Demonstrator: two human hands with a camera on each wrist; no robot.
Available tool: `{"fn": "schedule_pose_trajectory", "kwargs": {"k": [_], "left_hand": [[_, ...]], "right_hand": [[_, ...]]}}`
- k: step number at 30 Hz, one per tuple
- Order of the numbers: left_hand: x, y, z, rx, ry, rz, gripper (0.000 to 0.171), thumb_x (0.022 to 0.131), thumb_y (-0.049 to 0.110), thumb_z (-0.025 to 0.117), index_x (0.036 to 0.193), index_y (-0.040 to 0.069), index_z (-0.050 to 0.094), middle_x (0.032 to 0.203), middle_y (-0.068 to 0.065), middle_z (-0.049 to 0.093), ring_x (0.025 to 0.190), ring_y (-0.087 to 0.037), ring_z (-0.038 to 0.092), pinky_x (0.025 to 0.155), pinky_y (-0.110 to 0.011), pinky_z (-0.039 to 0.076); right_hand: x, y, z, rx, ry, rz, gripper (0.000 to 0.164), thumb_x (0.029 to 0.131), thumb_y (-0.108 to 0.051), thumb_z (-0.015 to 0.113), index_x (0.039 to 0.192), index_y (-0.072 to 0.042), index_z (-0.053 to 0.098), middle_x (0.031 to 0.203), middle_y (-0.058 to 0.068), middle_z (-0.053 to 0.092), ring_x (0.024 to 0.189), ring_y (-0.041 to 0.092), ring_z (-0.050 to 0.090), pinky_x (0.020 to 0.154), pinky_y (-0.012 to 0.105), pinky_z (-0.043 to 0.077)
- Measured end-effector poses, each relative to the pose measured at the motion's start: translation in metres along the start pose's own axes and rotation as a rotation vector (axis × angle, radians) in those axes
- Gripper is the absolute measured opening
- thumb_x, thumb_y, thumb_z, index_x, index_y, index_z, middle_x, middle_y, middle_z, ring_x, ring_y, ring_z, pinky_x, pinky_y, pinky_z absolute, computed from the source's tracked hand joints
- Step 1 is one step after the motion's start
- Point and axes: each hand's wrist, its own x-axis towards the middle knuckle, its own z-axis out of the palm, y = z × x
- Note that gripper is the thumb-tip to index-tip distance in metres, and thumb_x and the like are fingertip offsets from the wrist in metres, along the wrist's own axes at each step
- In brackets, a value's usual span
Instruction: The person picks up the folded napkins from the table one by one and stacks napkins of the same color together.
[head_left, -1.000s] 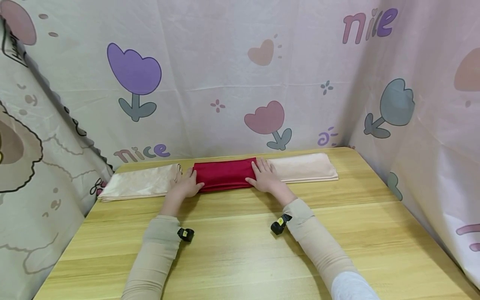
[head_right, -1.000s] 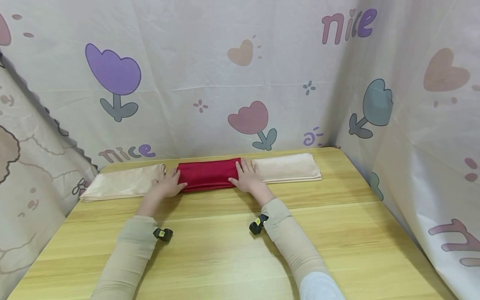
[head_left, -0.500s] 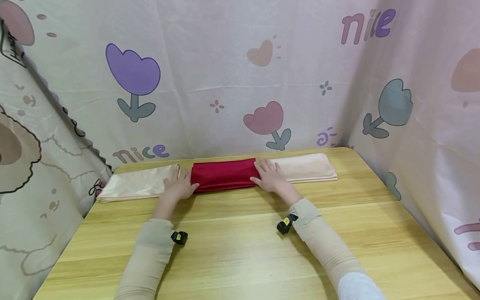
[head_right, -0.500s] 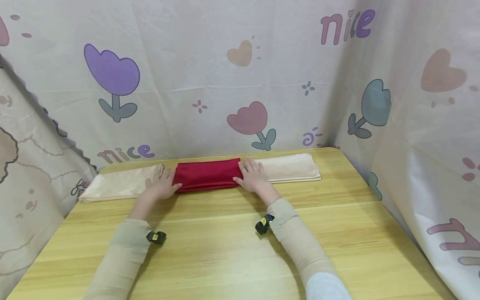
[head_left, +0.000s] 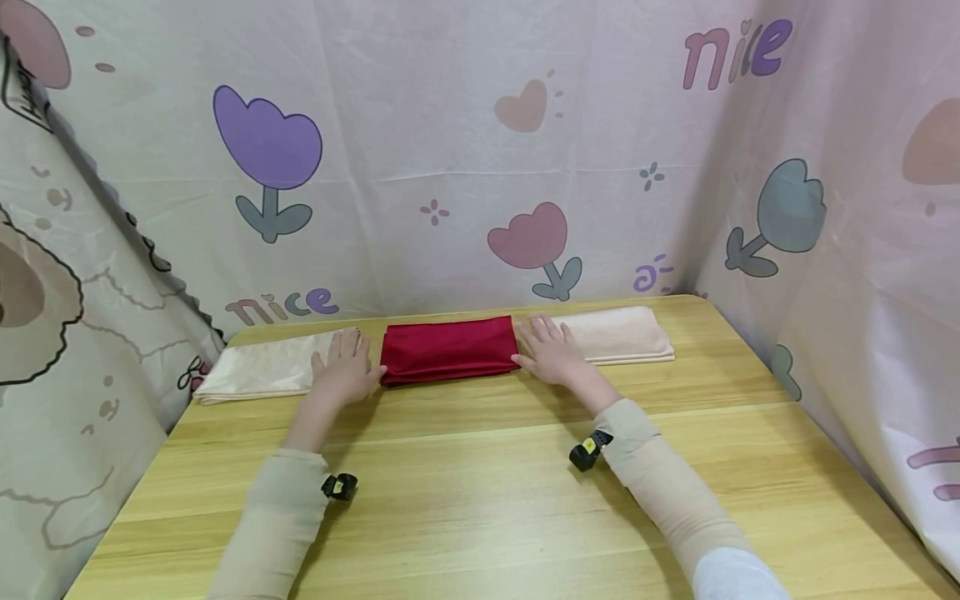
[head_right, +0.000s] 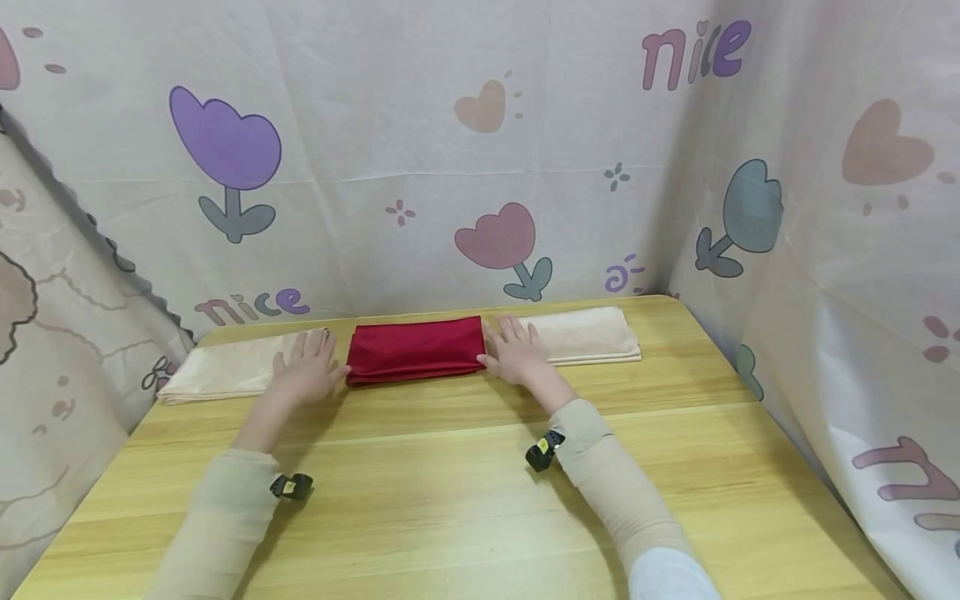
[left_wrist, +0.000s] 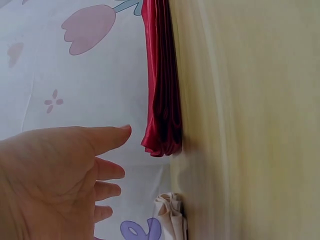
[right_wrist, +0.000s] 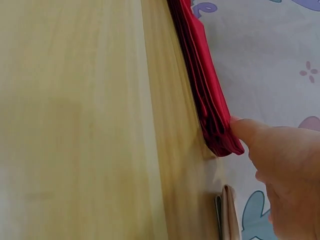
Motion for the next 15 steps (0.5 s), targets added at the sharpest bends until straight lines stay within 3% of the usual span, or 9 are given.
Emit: {"fn": "schedule_pose_trajectory", "kwargs": {"k": [6,15], "left_hand": [[-0.013,-0.002,-0.004,-0.025,0.028,0.017,0.076,0.101,0.043,0.043,0.156,0.004,0.007,0.162,-0.021,-0.009,0.147,-0.047,-0.016,0.109,-0.073,-0.012],[-0.026,-0.014,-0.005,0.012,0.078,0.057,0.081,0.099,0.052,0.044,0.158,0.013,0.004,0.164,-0.017,-0.005,0.148,-0.046,-0.014,0.109,-0.074,-0.012]], "right_hand": [[-0.006,0.005,-0.004,0.013,0.018,-0.005,0.071,0.102,-0.053,0.035,0.158,-0.016,0.011,0.166,0.01,0.006,0.153,0.032,-0.004,0.121,0.058,0.002],[-0.016,0.008,-0.012,0.024,0.086,-0.028,0.071,0.101,-0.049,0.043,0.158,-0.018,0.015,0.165,0.01,0.012,0.153,0.033,0.004,0.121,0.06,0.007]]}}
